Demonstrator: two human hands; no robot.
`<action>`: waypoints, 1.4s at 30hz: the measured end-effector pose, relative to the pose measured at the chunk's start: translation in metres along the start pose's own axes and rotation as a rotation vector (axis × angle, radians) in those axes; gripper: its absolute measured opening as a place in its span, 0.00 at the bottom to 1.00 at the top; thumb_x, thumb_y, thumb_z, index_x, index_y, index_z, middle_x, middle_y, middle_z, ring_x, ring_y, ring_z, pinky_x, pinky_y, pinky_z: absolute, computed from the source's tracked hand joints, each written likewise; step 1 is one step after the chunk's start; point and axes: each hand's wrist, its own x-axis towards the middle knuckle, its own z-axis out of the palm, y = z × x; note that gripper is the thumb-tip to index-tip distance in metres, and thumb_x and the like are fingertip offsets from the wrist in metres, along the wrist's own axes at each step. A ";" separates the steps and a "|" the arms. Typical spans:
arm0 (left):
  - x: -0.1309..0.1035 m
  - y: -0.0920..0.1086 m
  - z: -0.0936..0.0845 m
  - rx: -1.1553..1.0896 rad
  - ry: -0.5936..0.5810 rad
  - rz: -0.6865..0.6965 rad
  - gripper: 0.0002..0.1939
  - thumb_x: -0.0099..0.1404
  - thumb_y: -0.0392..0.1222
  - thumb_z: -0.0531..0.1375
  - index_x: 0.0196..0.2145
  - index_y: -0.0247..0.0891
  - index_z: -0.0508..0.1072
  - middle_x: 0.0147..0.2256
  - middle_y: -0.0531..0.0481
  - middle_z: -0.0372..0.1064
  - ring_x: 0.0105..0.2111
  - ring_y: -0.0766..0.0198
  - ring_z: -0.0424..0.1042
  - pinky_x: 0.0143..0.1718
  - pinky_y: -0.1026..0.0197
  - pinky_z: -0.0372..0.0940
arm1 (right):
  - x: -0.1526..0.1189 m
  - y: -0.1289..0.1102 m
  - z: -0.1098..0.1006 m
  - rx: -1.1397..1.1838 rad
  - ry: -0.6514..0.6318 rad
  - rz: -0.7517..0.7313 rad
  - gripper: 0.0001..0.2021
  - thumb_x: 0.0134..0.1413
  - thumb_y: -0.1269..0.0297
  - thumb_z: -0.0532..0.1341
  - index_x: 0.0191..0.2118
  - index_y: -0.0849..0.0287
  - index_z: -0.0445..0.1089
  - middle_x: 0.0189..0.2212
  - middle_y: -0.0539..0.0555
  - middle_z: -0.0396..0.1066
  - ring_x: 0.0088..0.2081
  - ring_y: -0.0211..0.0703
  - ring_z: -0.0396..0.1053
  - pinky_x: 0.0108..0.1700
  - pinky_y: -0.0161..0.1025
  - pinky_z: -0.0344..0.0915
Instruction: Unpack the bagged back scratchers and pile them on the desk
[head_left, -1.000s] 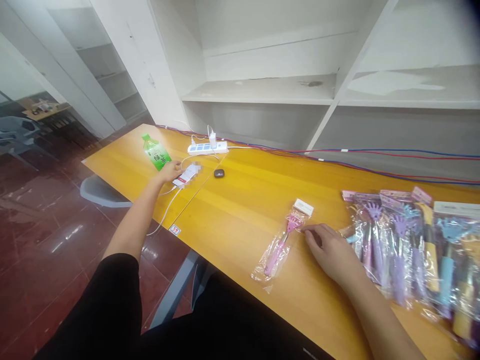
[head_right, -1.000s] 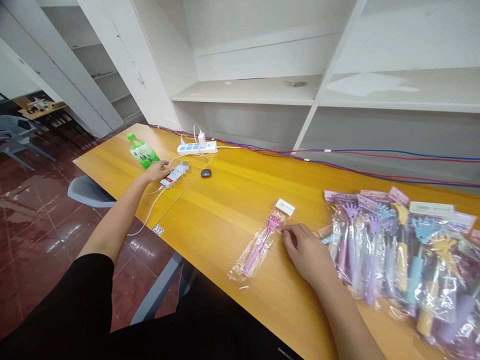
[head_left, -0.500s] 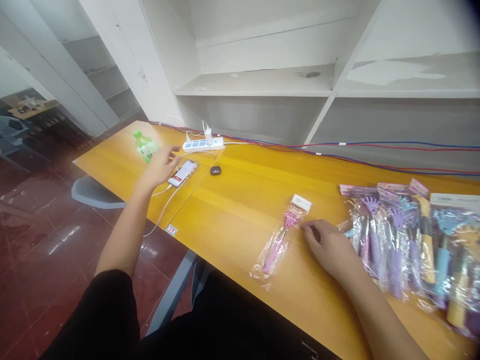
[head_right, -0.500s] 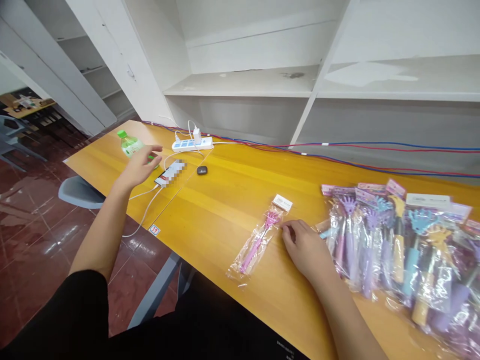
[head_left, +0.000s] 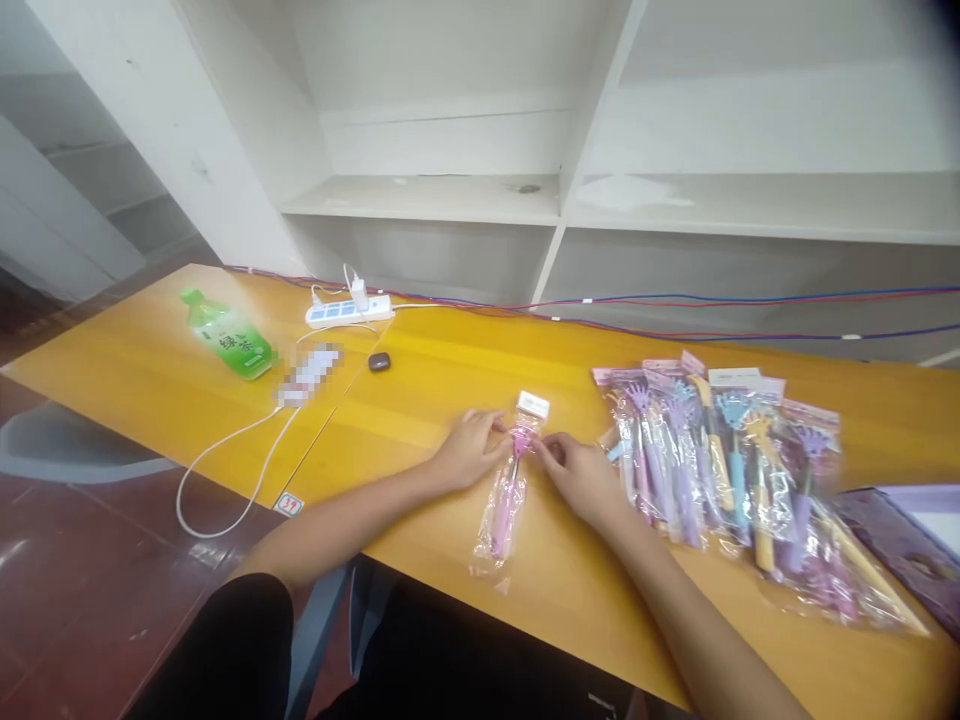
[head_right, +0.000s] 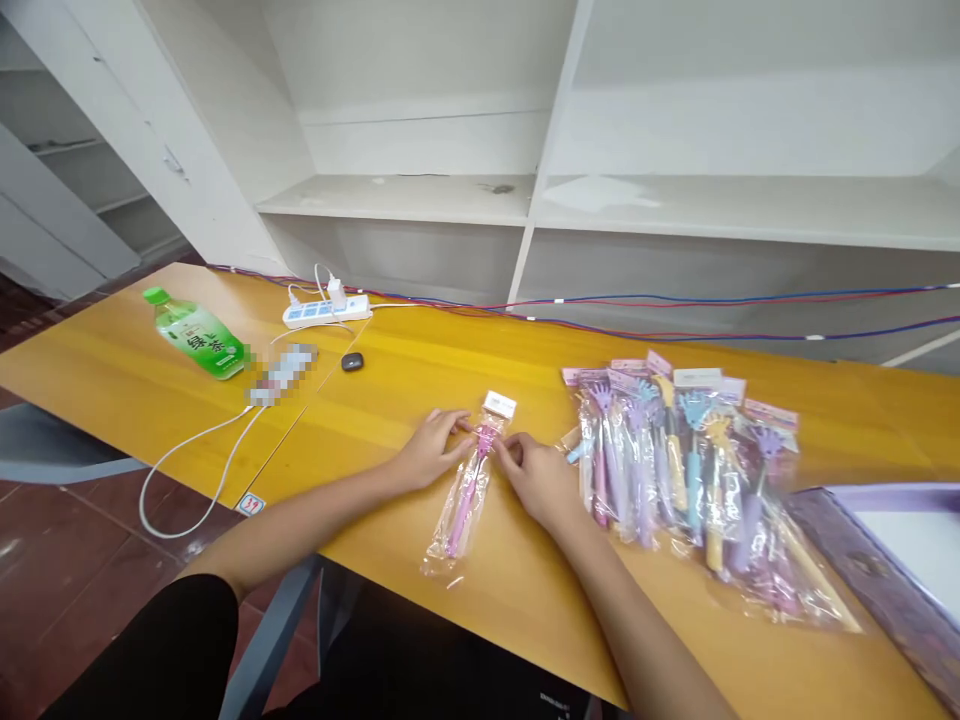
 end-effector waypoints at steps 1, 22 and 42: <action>-0.001 -0.001 0.001 -0.053 -0.004 -0.001 0.23 0.72 0.44 0.64 0.62 0.39 0.70 0.51 0.41 0.75 0.54 0.49 0.72 0.59 0.45 0.68 | 0.003 -0.005 0.003 0.039 -0.014 -0.002 0.19 0.70 0.43 0.57 0.42 0.54 0.74 0.24 0.53 0.76 0.30 0.50 0.76 0.34 0.40 0.60; 0.004 -0.011 -0.005 -1.034 -0.306 -0.261 0.32 0.65 0.62 0.71 0.58 0.39 0.77 0.49 0.39 0.77 0.44 0.55 0.79 0.46 0.55 0.73 | 0.017 -0.020 0.036 1.142 0.038 0.011 0.26 0.54 0.41 0.72 0.42 0.55 0.64 0.25 0.43 0.69 0.20 0.33 0.62 0.21 0.34 0.62; 0.014 -0.001 -0.004 -1.241 -0.430 -0.349 0.25 0.67 0.57 0.72 0.48 0.33 0.76 0.39 0.39 0.79 0.34 0.57 0.80 0.40 0.55 0.74 | 0.014 -0.009 0.026 1.233 0.102 -0.022 0.28 0.60 0.41 0.69 0.57 0.50 0.64 0.38 0.49 0.68 0.33 0.41 0.71 0.38 0.43 0.74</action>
